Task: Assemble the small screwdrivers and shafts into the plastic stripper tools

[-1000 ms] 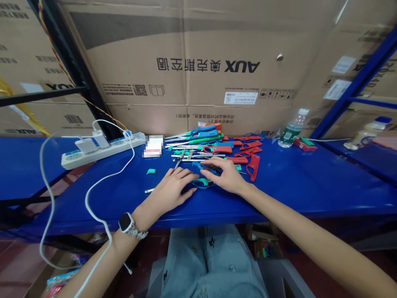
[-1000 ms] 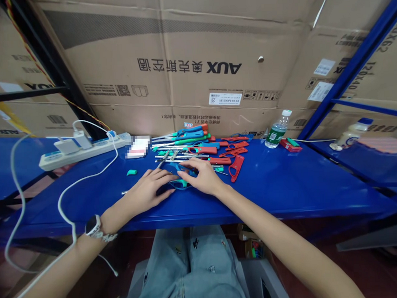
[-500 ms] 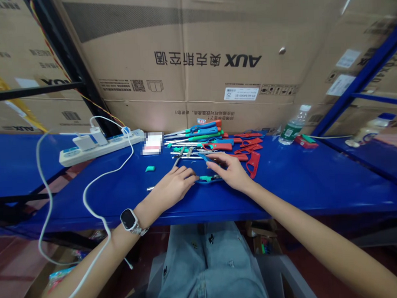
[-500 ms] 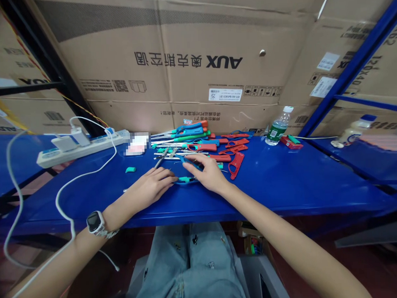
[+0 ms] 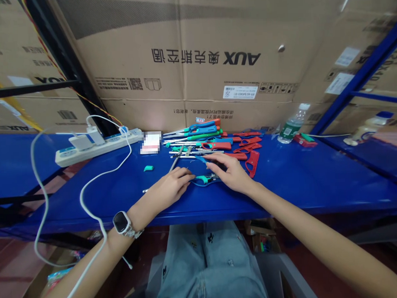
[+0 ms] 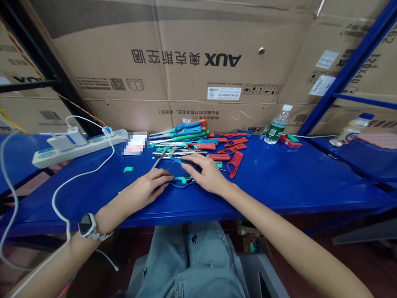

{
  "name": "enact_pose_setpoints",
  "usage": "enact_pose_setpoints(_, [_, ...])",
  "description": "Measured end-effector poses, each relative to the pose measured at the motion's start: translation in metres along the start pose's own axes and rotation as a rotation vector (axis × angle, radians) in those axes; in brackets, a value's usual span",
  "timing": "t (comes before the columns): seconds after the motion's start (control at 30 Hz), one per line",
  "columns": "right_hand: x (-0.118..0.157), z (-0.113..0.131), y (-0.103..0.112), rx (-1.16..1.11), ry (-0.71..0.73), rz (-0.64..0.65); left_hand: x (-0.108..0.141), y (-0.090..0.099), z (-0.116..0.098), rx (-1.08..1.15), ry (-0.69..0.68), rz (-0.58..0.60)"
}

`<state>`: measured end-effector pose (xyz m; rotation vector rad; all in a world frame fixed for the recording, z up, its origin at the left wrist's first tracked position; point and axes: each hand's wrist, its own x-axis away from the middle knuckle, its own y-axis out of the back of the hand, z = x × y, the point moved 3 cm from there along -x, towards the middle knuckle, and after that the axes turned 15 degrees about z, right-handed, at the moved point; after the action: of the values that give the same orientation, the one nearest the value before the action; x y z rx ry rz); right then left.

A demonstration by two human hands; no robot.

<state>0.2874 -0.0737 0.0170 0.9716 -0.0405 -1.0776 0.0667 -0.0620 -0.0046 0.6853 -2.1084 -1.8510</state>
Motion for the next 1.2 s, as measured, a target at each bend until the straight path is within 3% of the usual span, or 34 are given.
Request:
enact_pose_setpoints(0.13, [0.005, 0.004, -0.002, 0.269, 0.009, 0.097, 0.004, 0.002, 0.005, 0.058, 0.048, -0.028])
enact_pose_setpoints(0.33, [0.004, -0.002, -0.016, 0.601, 0.006, 0.252, 0.005, 0.009, 0.007, 0.04, 0.011, 0.032])
enact_pose_setpoints(0.63, [0.003, -0.002, -0.019, 0.558, -0.021, 0.286, 0.0, 0.016, 0.017, 0.139, 0.015, 0.041])
enact_pose_setpoints(0.93, [0.003, -0.003, -0.019, 0.558, -0.035, 0.301, -0.01, 0.023, 0.014, 0.076, 0.029, 0.116])
enact_pose_setpoints(1.2, [0.003, -0.002, -0.018, 0.544, -0.029, 0.308, -0.007, 0.021, 0.019, 0.128, -0.011, 0.107])
